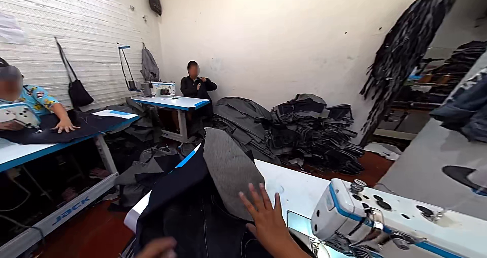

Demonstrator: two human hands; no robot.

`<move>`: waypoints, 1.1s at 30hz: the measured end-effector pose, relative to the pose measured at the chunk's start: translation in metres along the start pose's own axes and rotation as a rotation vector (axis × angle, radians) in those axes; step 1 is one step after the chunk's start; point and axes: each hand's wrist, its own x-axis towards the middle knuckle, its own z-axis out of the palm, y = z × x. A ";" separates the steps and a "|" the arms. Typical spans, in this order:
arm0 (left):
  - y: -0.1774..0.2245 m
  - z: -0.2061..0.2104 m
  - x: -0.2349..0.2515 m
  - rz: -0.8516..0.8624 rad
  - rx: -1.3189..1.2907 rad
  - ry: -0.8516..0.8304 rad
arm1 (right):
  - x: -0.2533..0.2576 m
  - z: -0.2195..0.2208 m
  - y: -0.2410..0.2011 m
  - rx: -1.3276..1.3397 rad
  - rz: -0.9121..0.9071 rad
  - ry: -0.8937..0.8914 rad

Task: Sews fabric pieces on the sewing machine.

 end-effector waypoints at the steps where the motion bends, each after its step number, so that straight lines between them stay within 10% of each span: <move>1: -0.012 -0.022 0.014 -0.068 -0.025 0.188 | 0.004 0.015 0.003 -0.040 -0.065 -0.003; 5: -0.079 -0.086 0.042 -0.500 -0.195 0.270 | 0.029 0.019 0.004 0.207 0.006 -0.074; 10: -0.115 -0.084 0.023 -0.510 -0.510 0.097 | 0.034 -0.006 -0.008 0.329 0.106 -0.741; 13: -0.110 -0.079 0.017 -0.517 -0.619 -0.016 | 0.012 0.009 -0.017 0.135 0.147 -0.794; 22: -0.031 -0.137 0.068 0.029 -0.109 0.531 | -0.016 -0.006 -0.006 0.233 0.282 -0.706; 26: -0.008 -0.193 0.060 -0.053 -0.264 0.018 | -0.042 -0.018 -0.006 0.215 0.295 -0.633; 30: -0.014 -0.205 0.056 -0.253 0.429 -0.307 | -0.063 -0.036 -0.003 0.158 0.313 -0.665; 33: -0.043 -0.201 0.039 0.296 0.660 0.216 | -0.084 -0.049 -0.004 0.192 0.284 -0.650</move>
